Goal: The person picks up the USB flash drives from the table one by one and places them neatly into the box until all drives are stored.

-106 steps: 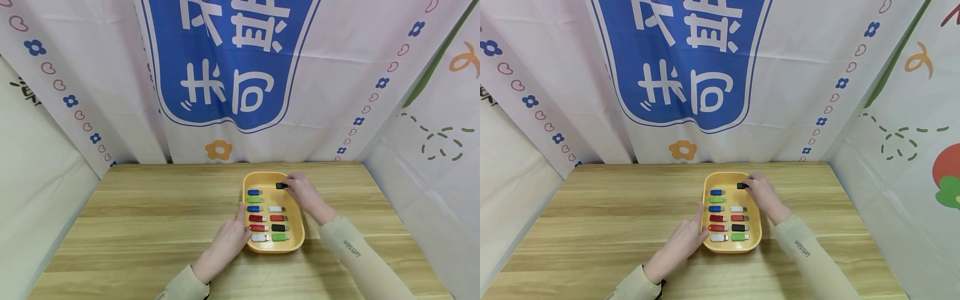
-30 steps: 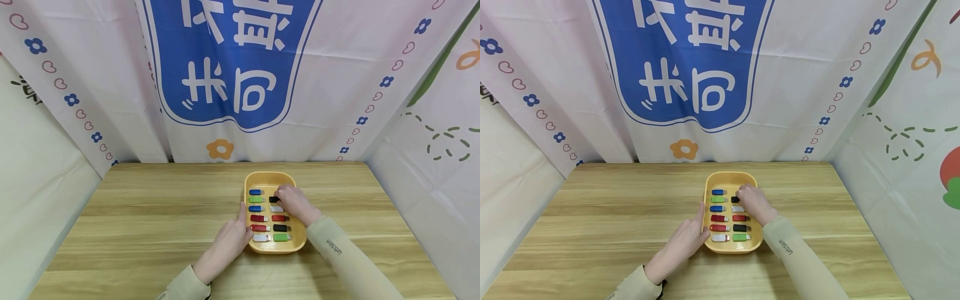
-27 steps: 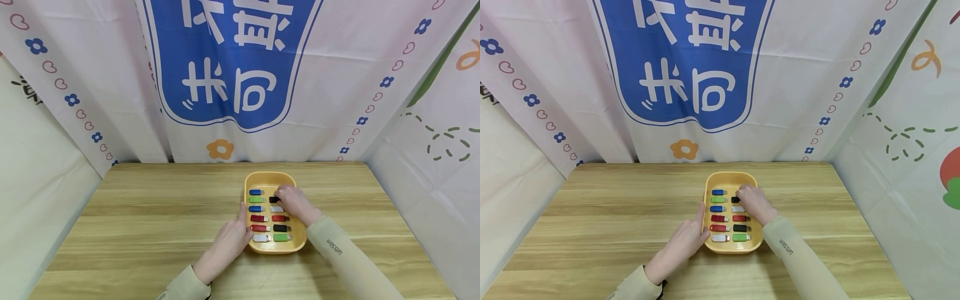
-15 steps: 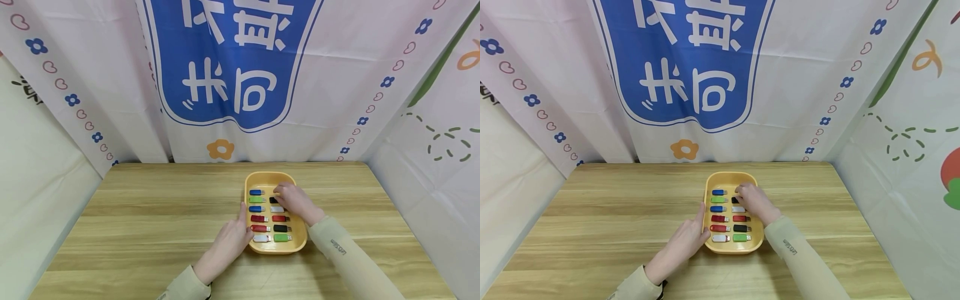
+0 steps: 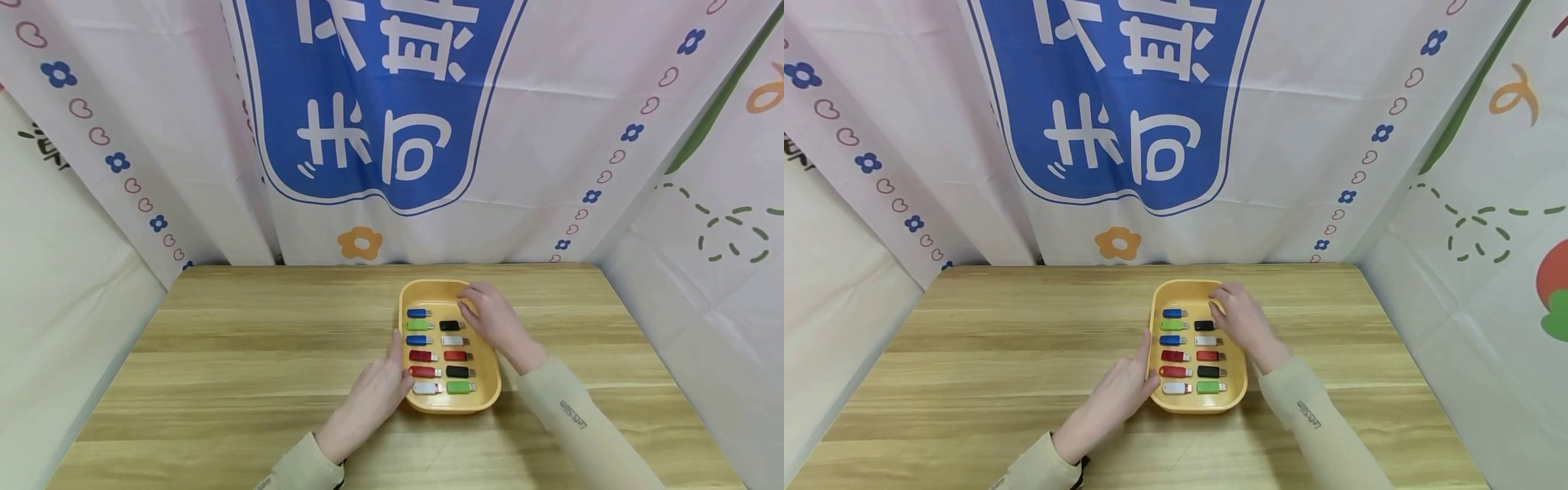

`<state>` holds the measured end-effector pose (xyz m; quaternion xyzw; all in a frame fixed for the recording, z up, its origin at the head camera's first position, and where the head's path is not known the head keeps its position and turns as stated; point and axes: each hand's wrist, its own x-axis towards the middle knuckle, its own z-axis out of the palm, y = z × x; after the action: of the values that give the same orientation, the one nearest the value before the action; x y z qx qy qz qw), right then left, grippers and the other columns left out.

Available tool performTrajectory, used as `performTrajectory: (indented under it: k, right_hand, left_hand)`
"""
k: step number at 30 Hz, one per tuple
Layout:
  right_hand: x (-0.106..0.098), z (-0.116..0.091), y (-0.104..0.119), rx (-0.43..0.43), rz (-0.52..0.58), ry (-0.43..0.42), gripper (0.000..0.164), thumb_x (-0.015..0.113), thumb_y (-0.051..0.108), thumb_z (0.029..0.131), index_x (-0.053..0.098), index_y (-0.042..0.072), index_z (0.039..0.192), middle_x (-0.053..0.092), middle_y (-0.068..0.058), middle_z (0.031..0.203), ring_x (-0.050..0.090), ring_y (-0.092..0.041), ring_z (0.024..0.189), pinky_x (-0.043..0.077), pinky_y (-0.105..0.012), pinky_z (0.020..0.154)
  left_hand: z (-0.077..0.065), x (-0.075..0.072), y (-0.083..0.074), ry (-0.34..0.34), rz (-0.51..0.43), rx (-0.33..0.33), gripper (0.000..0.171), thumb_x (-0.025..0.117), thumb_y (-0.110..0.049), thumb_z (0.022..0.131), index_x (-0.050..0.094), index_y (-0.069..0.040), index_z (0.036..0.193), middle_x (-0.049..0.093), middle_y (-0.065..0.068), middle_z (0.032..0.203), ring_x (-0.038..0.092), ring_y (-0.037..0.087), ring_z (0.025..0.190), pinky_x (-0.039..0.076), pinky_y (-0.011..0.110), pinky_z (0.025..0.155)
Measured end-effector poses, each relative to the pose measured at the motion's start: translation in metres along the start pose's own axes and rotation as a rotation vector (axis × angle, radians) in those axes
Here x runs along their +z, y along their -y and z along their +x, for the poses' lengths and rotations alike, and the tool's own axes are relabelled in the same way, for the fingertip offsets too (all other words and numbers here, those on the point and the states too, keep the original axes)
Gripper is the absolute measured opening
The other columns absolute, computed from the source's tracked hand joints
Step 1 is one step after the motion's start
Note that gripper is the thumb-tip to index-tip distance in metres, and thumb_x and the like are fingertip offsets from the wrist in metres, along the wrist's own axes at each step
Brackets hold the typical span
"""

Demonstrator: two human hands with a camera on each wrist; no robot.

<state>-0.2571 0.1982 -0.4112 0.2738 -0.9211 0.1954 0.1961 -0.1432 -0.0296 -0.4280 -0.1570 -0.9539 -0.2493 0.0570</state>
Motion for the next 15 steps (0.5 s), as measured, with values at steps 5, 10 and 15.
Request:
performTrajectory:
  k: [5, 10, 15]
  right_hand:
    - [-0.007, -0.006, 0.007, 0.036, 0.031, -0.029, 0.018, 0.072, 0.008, 0.089, 0.072, 0.001, 0.105, 0.072, -0.015, 0.106, 0.066, -0.031, 0.103, 0.056, -0.045, 0.092]
    - [-0.019, -0.013, 0.014, 0.093, 0.046, -0.07, 0.024, 0.071, 0.012, 0.091, 0.07, -0.001, 0.111, 0.069, -0.018, 0.113, 0.064, -0.035, 0.11, 0.054, -0.049, 0.097]
    - [-0.033, -0.026, 0.016, 0.162, 0.059, -0.092, 0.038, 0.072, 0.02, 0.092, 0.065, -0.004, 0.12, 0.066, -0.022, 0.122, 0.059, -0.04, 0.118, 0.048, -0.054, 0.103]
  left_hand:
    - [0.002, 0.0, 0.003, 0.006, 0.003, -0.008, 0.076, 0.069, -0.009, 0.087, 0.03, 0.014, 0.148, 0.045, -0.003, 0.057, 0.035, 0.004, 0.042, 0.029, 0.017, 0.037]
    - [0.004, -0.001, 0.005, 0.009, 0.001, -0.003, 0.076, 0.068, -0.009, 0.088, 0.029, 0.014, 0.149, 0.045, -0.003, 0.057, 0.036, 0.004, 0.043, 0.03, 0.017, 0.038]
    - [0.007, -0.006, 0.006, 0.052, -0.031, -0.025, 0.074, 0.065, -0.013, 0.093, 0.027, 0.013, 0.15, 0.046, -0.002, 0.058, 0.038, 0.006, 0.042, 0.032, 0.018, 0.038]
